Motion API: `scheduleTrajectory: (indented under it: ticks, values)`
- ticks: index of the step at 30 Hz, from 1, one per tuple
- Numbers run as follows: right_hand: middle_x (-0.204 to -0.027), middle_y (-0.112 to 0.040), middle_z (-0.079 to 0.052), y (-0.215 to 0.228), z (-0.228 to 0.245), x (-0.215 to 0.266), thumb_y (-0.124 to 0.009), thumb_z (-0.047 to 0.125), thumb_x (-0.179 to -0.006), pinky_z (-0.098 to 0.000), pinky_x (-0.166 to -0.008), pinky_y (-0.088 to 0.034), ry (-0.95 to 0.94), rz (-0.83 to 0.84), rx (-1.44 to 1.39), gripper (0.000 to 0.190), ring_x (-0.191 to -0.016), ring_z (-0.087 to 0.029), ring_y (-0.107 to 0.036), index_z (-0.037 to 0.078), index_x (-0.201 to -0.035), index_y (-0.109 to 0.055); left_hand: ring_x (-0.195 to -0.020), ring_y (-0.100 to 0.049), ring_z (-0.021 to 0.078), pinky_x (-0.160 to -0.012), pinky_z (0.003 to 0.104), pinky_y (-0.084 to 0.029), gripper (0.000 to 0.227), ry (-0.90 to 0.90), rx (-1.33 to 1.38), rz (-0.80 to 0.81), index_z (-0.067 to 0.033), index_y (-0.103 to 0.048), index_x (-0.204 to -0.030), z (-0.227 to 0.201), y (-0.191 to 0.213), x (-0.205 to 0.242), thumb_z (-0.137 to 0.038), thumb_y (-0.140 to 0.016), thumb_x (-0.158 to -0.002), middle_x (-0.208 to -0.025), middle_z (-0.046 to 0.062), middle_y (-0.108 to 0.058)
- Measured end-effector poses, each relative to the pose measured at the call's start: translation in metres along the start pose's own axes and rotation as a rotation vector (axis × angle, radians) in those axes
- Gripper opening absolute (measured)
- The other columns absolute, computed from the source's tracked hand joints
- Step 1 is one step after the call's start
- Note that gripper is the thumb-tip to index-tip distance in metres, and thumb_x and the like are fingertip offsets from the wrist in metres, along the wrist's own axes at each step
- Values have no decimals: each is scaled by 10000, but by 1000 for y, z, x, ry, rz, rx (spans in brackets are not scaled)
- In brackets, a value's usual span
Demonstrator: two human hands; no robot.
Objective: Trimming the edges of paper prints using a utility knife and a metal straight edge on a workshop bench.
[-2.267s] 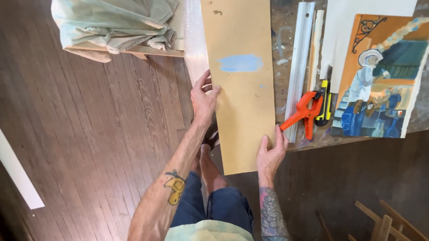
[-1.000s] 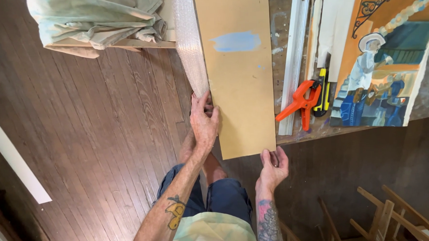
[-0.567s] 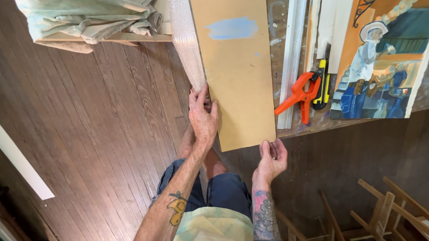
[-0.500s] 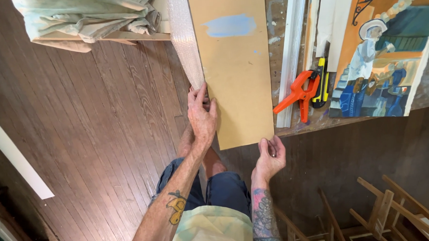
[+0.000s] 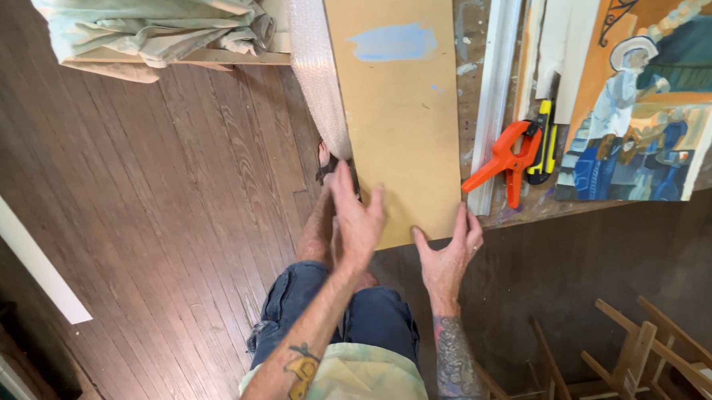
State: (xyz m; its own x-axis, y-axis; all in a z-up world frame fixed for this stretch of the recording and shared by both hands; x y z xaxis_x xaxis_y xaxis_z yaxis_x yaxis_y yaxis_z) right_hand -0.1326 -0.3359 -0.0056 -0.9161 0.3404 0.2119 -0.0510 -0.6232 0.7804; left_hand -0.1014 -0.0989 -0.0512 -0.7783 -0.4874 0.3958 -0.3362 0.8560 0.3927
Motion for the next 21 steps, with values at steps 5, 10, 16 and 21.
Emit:
scheduleTrajectory:
  ticks: [5, 10, 16, 21]
  values:
    - [-1425, -423, -206, -8, -9, -5, -954, 261, -662, -624, -1125, -321, 5, 72, 87, 1034, -1343, -441, -398, 62, -1552, -467, -1555, -164, 444, -1263, 545, -172, 924, 154, 52, 121, -1, -84, -1652, 5, -32, 48, -100, -679, -953, -1689, 306, -117]
    - [-1444, -418, -175, -10, -13, -7, -946, 270, -667, -622, -1082, -366, -5, 117, 119, 1039, -1350, -419, -401, 113, -1567, -452, -1562, -82, 470, -1247, 599, -110, 1091, 120, 20, 49, -69, -32, -1674, 7, -36, 56, -116, -766, -868, -1715, 264, -29]
    - [-1469, -402, -154, -11, -17, -6, -940, 312, -675, -603, -1091, -364, -16, 147, 129, 1054, -1367, -402, -399, 141, -1581, -429, -1570, -114, 429, -1264, 559, -137, 1162, 173, 57, 55, -83, -54, -1671, 14, -34, 56, -104, -817, -794, -1708, 246, -77]
    - [-1481, -398, -157, -11, -18, -5, -937, 297, -680, -606, -1101, -359, -27, 158, 133, 1056, -1373, -406, -392, 140, -1589, -422, -1550, -206, 430, -1254, 557, -194, 1141, 229, 95, 52, -64, -109, -1658, 11, -27, 54, -114, -832, -778, -1680, 257, -159]
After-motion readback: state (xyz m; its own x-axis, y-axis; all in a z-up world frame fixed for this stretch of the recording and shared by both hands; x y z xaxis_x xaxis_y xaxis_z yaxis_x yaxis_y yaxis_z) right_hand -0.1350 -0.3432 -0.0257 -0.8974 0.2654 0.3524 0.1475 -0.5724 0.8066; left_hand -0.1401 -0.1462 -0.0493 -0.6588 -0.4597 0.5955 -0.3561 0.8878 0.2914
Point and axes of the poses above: each hand's wrist, its own x-axis away from the middle knuckle, its own y-axis out of the back of the hand, z = x × y, the point moved 10 cm from there along -x, towards the middle knuckle
